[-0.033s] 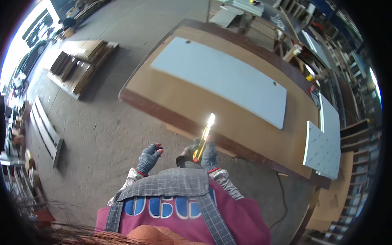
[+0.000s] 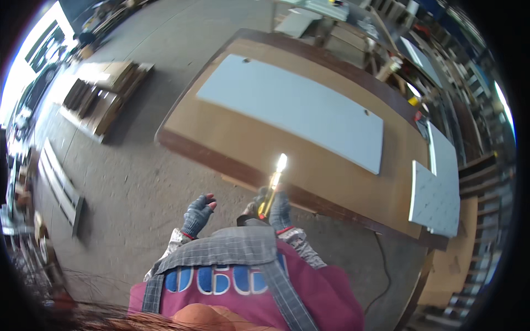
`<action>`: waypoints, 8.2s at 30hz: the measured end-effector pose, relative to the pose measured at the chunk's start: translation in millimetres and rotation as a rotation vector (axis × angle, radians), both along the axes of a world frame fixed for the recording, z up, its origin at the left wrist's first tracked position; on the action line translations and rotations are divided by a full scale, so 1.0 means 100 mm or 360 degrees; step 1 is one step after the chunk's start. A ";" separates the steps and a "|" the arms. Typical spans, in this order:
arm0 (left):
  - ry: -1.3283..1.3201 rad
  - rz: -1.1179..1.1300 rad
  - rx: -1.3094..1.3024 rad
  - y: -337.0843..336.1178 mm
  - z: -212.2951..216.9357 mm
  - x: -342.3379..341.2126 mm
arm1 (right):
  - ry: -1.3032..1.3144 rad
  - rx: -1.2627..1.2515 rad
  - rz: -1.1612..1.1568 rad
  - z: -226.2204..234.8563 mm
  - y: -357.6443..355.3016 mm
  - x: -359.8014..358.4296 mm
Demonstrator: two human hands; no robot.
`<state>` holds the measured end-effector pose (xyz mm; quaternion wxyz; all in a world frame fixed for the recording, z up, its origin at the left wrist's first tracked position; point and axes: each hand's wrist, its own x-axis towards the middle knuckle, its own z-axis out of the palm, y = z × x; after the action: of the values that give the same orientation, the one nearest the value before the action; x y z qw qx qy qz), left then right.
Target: Trimming the excess protective film or edging of white laminated furniture panels using a utility knife.
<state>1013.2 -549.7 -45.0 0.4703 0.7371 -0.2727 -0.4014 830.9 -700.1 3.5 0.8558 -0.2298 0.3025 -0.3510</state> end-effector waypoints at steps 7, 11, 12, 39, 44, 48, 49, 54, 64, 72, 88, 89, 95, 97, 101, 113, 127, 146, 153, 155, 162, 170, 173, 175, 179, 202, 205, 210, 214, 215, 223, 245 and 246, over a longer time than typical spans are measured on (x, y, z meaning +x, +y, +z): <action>-0.0177 0.0214 -0.0469 -0.60 -0.23 1.13 | 0.0082 -0.0359 -0.0098 -0.39 -0.82 0.85; -0.1604 -0.0187 -0.0217 -1.41 -0.03 1.72 | 0.0364 -0.0581 -0.0168 -0.20 -1.03 1.06; -0.1588 -0.0275 -0.0268 -1.64 -0.04 1.88 | 0.0392 -0.0572 -0.0264 -0.13 -1.01 1.09; -0.1763 -0.0790 -0.0795 -2.17 -0.16 2.89 | 0.2128 -0.1128 0.0150 -0.19 -0.82 3.28; -0.1692 -0.0844 -0.0638 -2.07 -0.09 2.86 | 0.2329 -0.1130 0.0343 -0.13 -0.88 3.46; -0.1725 -0.0876 -0.0624 -2.10 -0.11 2.87 | 0.2363 -0.1139 0.0325 -0.09 -0.93 3.54; -0.1718 -0.0891 -0.0626 -2.10 -0.08 2.87 | 0.2398 -0.1151 0.0368 -0.07 -0.93 3.56; -0.1613 -0.0922 -0.0702 -2.10 -0.01 2.89 | 0.2531 -0.1051 0.0393 -0.03 -0.95 3.43; -0.1669 -0.0950 -0.0763 -2.11 -0.08 2.90 | 0.2584 -0.0752 -0.0438 -0.52 -1.25 1.66; -0.1764 -0.0903 -0.0767 -2.11 0.01 2.89 | 0.2096 -0.0122 -0.0725 -0.15 -1.56 0.21; -0.1652 0.0041 0.0125 -2.10 -0.23 1.50 | 0.1863 -0.0052 -0.0928 -0.28 -1.86 -2.69; -0.1588 0.0090 0.0093 -2.18 -0.24 1.37 | 0.1985 -0.0054 -0.0973 -0.28 -1.81 -2.69; -0.1273 0.0405 -0.0022 -2.82 -0.17 0.76 | 0.2465 -0.1202 -0.0464 -0.40 -1.97 -2.90; -0.1408 0.0526 0.0126 -2.99 -0.23 0.71 | 0.2443 -0.1481 -0.0283 -0.38 -2.06 -2.91; -0.1571 0.0656 0.0373 -3.03 -0.21 0.57 | 0.2676 -0.1515 0.0010 -0.27 -2.14 -2.97; -0.1501 0.0524 0.0113 -2.97 -0.09 0.60 | 0.2613 -0.1506 0.0363 -0.05 -2.50 -2.98; -0.1416 0.0614 0.0228 -2.86 -0.13 0.57 | 0.2509 -0.1598 0.0385 -0.08 -4.53 -2.70; -0.1577 0.0680 0.0228 -2.80 -0.24 0.56 | 0.2741 -0.2256 0.0969 0.17 -4.99 -2.58; -0.1548 0.0732 0.0201 -2.81 -0.18 0.53 | 0.2724 -0.2653 0.1094 0.13 -5.03 -2.67; -0.1544 0.0731 0.0239 -2.78 -0.22 0.56 | 0.2702 -0.2719 0.1109 0.13 -5.06 -2.69; -0.1529 0.0715 0.0223 -2.74 -0.26 0.60 | 0.2319 -0.2791 0.1167 0.02 -5.22 -2.63; -0.1516 0.0743 0.0275 -2.67 -0.27 0.62 | 0.2011 -0.2898 0.1140 0.08 -5.21 -2.13; -0.1481 0.0728 0.0244 -2.69 -0.25 0.59 | 0.1953 -0.2980 0.1157 0.01 -5.27 -2.03; -0.1465 0.0723 0.0253 -2.71 -0.25 0.57 | 0.1914 -0.3022 0.1185 -0.04 -5.31 -1.94; -0.1475 0.0711 0.0251 -2.70 -0.17 0.52 | 0.1879 -0.3177 0.1254 0.09 -5.29 -1.59; -0.1502 0.0308 0.0676 -2.84 0.13 0.23 | 0.1464 -0.3619 0.1499 0.13 -5.21 1.45; -0.1413 0.0271 0.0499 -2.84 0.17 0.22 | 0.1387 -0.3659 0.1532 0.09 -5.22 2.02; -0.1385 0.0272 0.0364 -2.80 0.14 0.21 | 0.1241 -0.3714 0.1480 -0.04 -5.15 2.86; -0.1324 0.0276 0.0238 -2.80 0.13 0.21 | 0.1190 -0.3678 0.1487 -0.03 -5.11 3.24; -0.1312 0.0284 0.0219 -2.79 0.13 0.21 | 0.1163 -0.3686 0.1489 -0.02 -5.09 3.34; -0.1168 0.0272 0.0086 -2.79 0.16 0.21 | 0.1148 -0.3818 0.1423 0.02 -5.04 4.01; -0.1333 0.0313 0.0188 -2.86 0.04 0.21 | 0.1310 -0.2354 0.0479 0.22 -3.53 1.47; -0.1363 0.0286 0.0156 -2.85 0.00 0.23 | 0.1286 -0.2174 0.0445 0.12 -3.39 1.33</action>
<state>1035.9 -834.8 -44.7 0.3124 0.8792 -0.3585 -0.0296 964.0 -1039.2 16.0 0.3866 -0.8474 0.2756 -0.2378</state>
